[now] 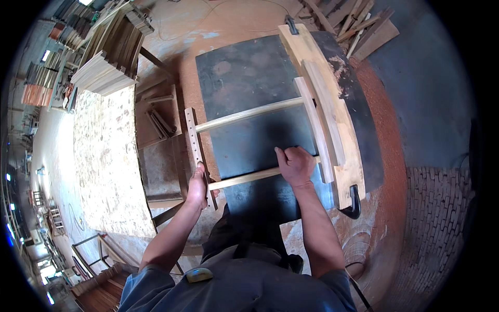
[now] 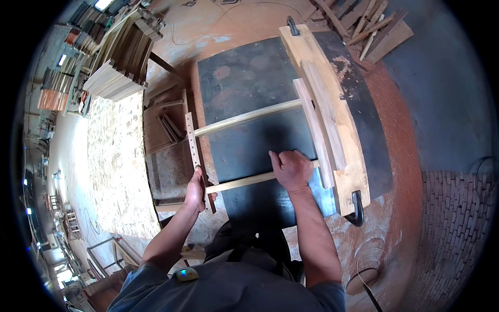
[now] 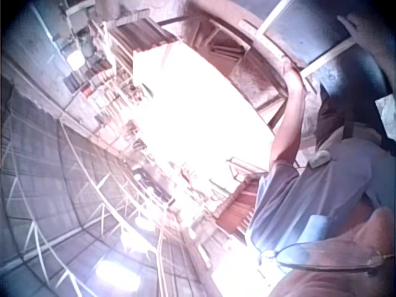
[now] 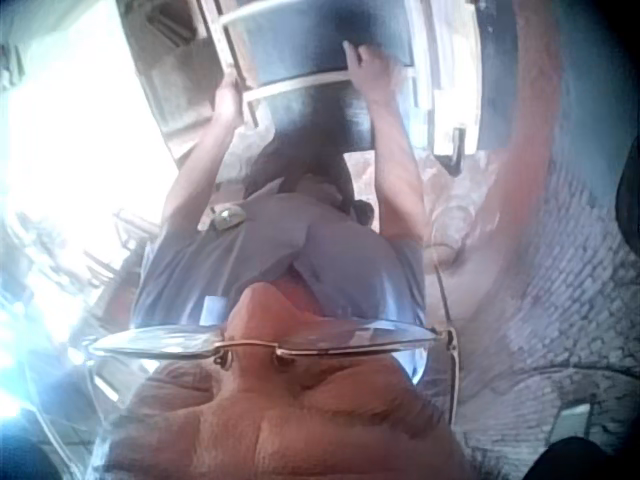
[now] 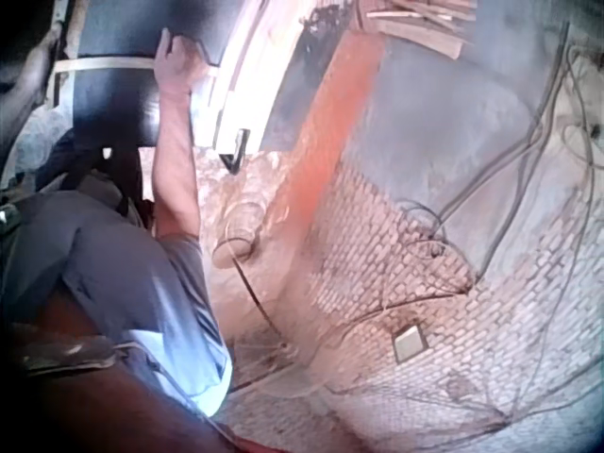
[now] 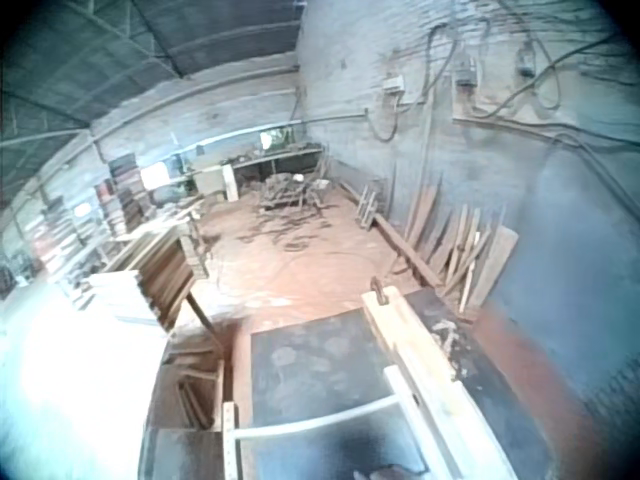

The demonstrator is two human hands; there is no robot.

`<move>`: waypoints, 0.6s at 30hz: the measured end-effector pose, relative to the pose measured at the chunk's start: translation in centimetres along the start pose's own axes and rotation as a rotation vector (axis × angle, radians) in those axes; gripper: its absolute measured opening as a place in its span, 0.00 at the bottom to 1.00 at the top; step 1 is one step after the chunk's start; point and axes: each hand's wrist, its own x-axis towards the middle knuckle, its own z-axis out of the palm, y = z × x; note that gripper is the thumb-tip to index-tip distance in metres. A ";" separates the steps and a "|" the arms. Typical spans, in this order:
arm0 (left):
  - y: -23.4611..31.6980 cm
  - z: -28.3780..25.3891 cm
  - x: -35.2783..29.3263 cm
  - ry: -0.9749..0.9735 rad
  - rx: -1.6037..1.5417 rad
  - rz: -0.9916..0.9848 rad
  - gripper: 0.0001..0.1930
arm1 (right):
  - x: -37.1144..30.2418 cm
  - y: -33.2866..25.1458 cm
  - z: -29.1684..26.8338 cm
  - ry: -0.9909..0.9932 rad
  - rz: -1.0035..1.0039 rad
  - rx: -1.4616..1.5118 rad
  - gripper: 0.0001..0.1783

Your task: The person assembles a wooden frame by joining pieces on a workbench, then uses a C-clamp to secure the assembly. They later move the frame to a table saw and run it through the blade to trim or smooth the edges.

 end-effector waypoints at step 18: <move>5.5 1.7 3.3 -0.047 -0.078 0.005 0.24 | 5.5 0.5 3.0 0.089 -0.019 0.017 0.22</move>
